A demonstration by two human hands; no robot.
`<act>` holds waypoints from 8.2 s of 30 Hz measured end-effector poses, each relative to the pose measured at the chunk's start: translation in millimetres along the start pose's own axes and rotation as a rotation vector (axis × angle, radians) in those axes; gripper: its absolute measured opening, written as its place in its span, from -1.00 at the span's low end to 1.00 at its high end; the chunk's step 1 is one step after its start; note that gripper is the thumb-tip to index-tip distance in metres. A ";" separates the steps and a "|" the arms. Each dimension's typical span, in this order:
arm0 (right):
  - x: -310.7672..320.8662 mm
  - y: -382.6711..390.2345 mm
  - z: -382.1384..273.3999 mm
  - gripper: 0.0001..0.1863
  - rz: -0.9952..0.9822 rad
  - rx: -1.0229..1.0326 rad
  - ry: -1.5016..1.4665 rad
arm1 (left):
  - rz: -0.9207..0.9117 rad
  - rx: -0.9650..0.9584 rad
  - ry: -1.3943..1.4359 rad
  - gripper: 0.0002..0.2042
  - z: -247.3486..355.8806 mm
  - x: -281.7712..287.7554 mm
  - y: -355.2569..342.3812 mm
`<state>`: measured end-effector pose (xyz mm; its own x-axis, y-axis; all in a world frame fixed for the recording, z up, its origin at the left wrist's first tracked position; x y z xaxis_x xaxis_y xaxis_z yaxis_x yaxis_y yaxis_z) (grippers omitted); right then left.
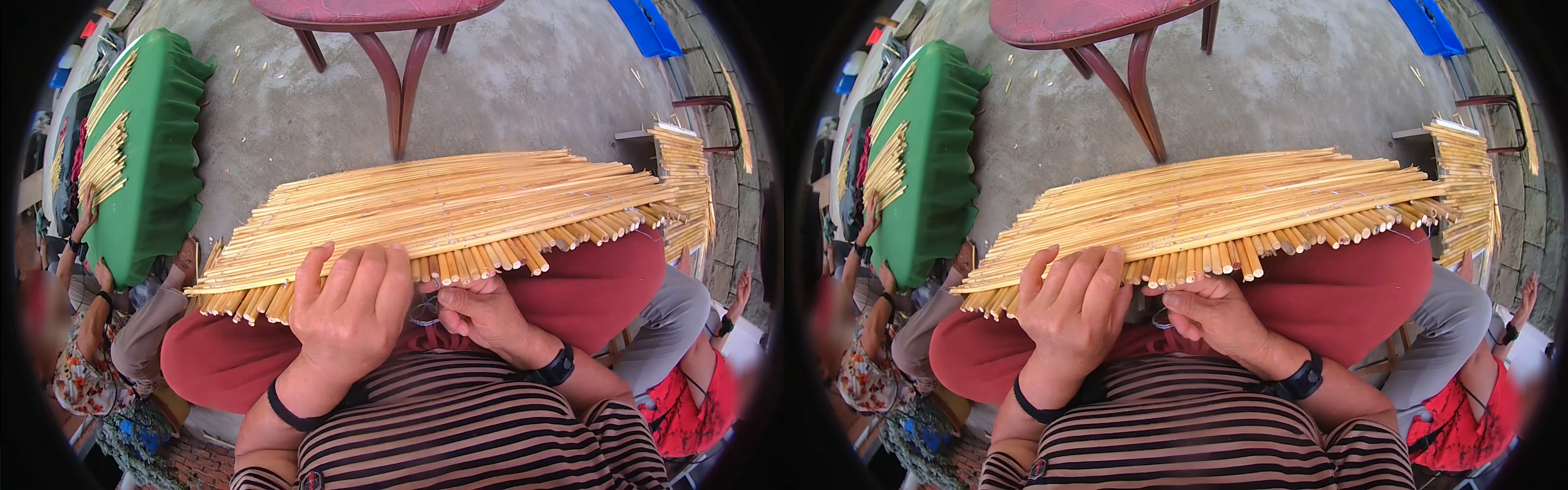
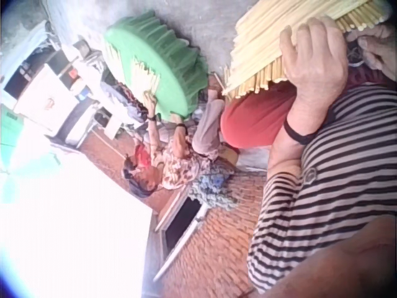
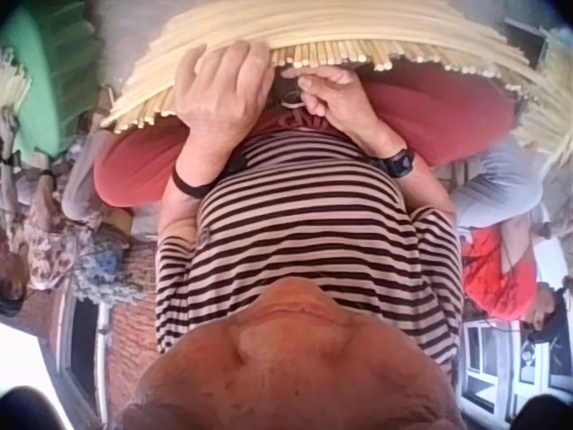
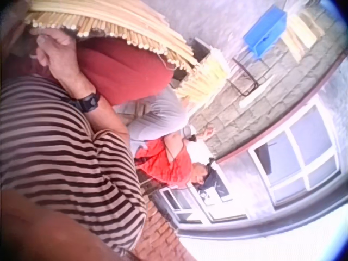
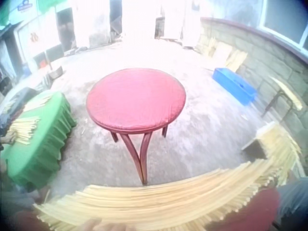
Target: The person sits cross-legged on the ground and weaves a large mat using thin bamboo strips and white string. They repeatedly wrap the string around the aligned strips to secure them, occasionally adjusting the mat's position on their lap.
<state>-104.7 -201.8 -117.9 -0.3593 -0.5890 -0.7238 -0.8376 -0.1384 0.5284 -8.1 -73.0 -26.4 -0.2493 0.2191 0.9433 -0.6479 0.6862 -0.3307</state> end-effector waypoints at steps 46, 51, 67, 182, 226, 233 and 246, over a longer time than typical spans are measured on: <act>-20.9 -21.8 -5.2 -0.91 0.208 0.305 -0.042 | 0.081 -0.046 -0.003 -0.92 -7.5 -2.0 -20.7; -25.9 -19.7 -13.6 -0.91 0.247 0.253 0.013 | 0.105 -0.068 -0.004 -0.93 -8.5 -1.6 -18.1; 4.9 15.4 -40.2 -0.48 0.238 0.317 1.181 | 0.051 0.001 0.019 -0.85 -8.5 5.8 -1.1; -129.0 1.1 -127.7 -0.89 -0.093 1.431 1.420 | 0.167 1.160 2.020 -0.71 4.3 -44.4 -21.5; -103.2 -29.0 -173.0 -0.91 -0.235 0.686 0.444 | -0.858 1.717 0.875 -0.91 -99.2 24.6 473.7; -99.2 -20.7 -174.6 -0.90 -0.203 0.715 0.489 | -0.060 0.545 0.112 -0.68 -84.1 85.7 145.3; -101.5 -19.9 -170.0 -0.92 -0.306 0.753 0.392 | -0.642 0.007 0.048 -0.55 25.3 -158.8 8.5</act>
<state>18.3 -274.7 20.5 -0.0259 -0.8602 -0.5093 -0.9707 0.1434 -0.1929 7.8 -119.5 -179.7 0.2215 -0.2029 0.9538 -0.6622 0.6867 0.2998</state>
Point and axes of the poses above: each hand's wrist, its own y-axis away from the middle knuckle, its own x-axis out of the back of the hand, z = x × y, the point moved 4 cm from there along -y, towards the middle knuckle, and after that the axes turned 13 degrees about -y, right-handed, at the moved point
